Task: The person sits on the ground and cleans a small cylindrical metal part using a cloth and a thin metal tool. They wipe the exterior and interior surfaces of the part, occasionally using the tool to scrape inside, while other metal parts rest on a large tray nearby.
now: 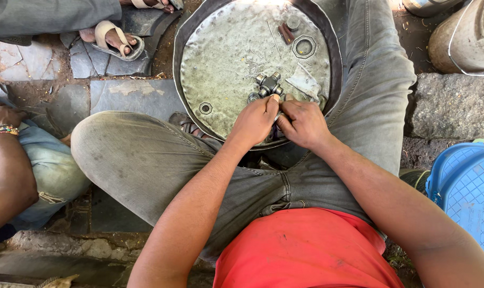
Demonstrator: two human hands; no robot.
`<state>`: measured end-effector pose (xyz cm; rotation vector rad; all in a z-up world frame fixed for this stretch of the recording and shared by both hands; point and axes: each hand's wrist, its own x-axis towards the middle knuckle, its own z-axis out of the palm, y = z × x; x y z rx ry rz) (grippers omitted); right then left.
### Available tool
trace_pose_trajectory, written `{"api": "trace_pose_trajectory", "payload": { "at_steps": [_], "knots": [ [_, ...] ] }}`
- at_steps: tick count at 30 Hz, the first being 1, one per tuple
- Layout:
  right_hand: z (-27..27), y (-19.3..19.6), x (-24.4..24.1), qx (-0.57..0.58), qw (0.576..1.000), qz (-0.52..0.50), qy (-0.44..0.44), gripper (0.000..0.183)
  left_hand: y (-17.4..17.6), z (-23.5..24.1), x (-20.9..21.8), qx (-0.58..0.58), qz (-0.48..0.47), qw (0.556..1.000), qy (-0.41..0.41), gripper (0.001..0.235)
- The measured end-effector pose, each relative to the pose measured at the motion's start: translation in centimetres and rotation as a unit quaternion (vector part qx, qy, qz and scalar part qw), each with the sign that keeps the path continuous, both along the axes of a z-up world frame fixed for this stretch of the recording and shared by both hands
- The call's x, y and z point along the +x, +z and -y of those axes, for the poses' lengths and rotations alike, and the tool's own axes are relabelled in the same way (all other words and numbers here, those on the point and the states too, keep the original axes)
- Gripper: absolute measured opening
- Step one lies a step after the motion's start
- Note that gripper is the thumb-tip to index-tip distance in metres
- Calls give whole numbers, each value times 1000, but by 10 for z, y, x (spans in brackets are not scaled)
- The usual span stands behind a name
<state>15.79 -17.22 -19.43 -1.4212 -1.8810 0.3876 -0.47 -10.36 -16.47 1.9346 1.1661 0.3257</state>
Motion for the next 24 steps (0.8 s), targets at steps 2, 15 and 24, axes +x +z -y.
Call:
{"api": "trace_pose_trajectory", "payload": {
  "at_steps": [2,15,24],
  "knots": [
    [0,-10,2,3,999,-43,18,16,7,3,0,11,19,1000,0,43],
    [-10,-12,19,-116,988,-94,30,20,-13,-12,1,-302,116,946,26,51],
    [0,24,0,4,998,63,17,22,-14,-2,-4,-47,115,992,-12,43]
  ]
}}
